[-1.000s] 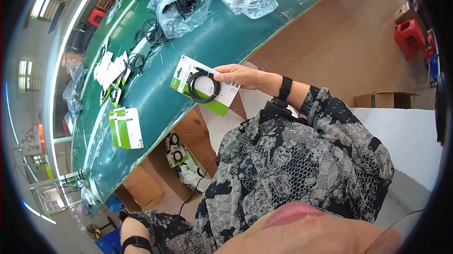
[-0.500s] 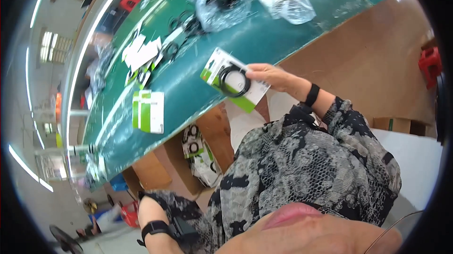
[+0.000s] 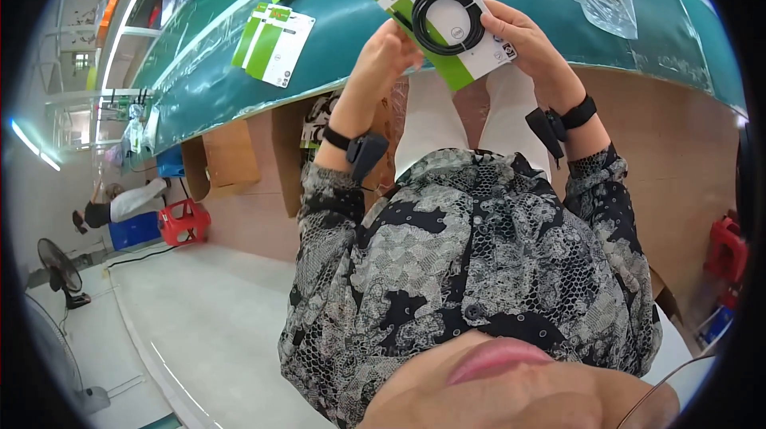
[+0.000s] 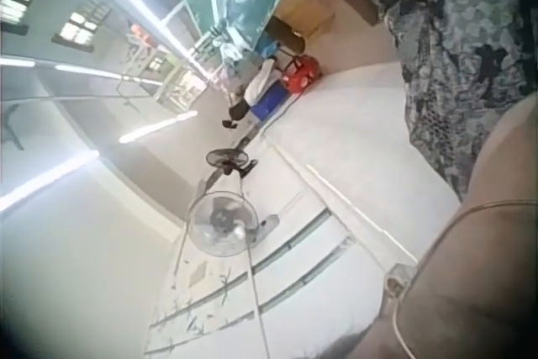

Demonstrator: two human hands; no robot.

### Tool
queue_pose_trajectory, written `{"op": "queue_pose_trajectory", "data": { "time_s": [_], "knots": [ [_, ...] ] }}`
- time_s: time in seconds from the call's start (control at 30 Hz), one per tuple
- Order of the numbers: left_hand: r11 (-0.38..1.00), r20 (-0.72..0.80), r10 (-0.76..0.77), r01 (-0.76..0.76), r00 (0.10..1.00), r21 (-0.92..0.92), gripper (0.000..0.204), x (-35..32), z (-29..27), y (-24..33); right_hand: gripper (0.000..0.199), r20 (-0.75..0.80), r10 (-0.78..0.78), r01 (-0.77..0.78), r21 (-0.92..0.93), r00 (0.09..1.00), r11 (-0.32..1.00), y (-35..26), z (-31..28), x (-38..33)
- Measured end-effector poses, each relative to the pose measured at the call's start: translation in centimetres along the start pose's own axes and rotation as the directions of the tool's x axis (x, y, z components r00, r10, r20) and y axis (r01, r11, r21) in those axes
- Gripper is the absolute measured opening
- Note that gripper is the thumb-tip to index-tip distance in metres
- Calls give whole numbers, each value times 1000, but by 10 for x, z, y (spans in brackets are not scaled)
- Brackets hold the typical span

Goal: The person secures a cable to a cardboard backing by hand using plastic ties, turns the package over to pull the ties through, and places the finished item aside before repeating the process.

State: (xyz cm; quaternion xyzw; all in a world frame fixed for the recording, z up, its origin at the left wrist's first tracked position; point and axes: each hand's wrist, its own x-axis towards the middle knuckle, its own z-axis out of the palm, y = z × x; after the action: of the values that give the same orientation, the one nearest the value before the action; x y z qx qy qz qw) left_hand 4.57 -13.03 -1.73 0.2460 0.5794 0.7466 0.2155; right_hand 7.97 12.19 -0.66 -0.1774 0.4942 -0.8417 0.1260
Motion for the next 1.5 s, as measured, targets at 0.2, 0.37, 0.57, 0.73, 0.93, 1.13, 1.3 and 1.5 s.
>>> {"op": "queue_pose_trajectory", "data": {
  "time_s": [0.2, 0.37, 0.57, 0.73, 0.93, 1.13, 1.3, 1.5],
  "knots": [
    [959, -47, -30, 16, 998, -284, 58, 33, 10, -5, 40, -56, -67, 37, -428, 996, 903, -8, -10, 13],
    [990, -212, 47, -74, 976, -120, 52, 41, 11, -24, 31, 41, -613, 179, -970, 789, 165, -8, -16, 22],
    [948, -336, 33, -135, 941, -288, 47, 43, 31, -44, 25, 167, -518, 173, -984, 839, -38, 23, 21, 19],
    [937, -346, 34, -151, 938, -316, 38, 38, 32, -49, 25, 171, -502, 161, -985, 848, -62, 38, 4, 23],
    [946, -368, -30, -93, 929, -311, 30, 33, 31, -57, 24, 251, -465, 216, -968, 849, -128, 37, -5, 19],
    [933, -408, -72, -83, 910, -349, 29, 26, 42, -62, 28, 311, -431, 257, -949, 847, -180, 36, 1, 12],
    [920, -434, -53, -124, 900, -371, 30, 28, 42, -61, 34, 326, -492, 302, -944, 807, -131, 37, -6, 9],
    [914, -410, -26, -144, 912, -378, 33, 27, 41, -51, 44, -86, -702, 133, -959, 707, 251, 16, -30, -5]
  ]
}}
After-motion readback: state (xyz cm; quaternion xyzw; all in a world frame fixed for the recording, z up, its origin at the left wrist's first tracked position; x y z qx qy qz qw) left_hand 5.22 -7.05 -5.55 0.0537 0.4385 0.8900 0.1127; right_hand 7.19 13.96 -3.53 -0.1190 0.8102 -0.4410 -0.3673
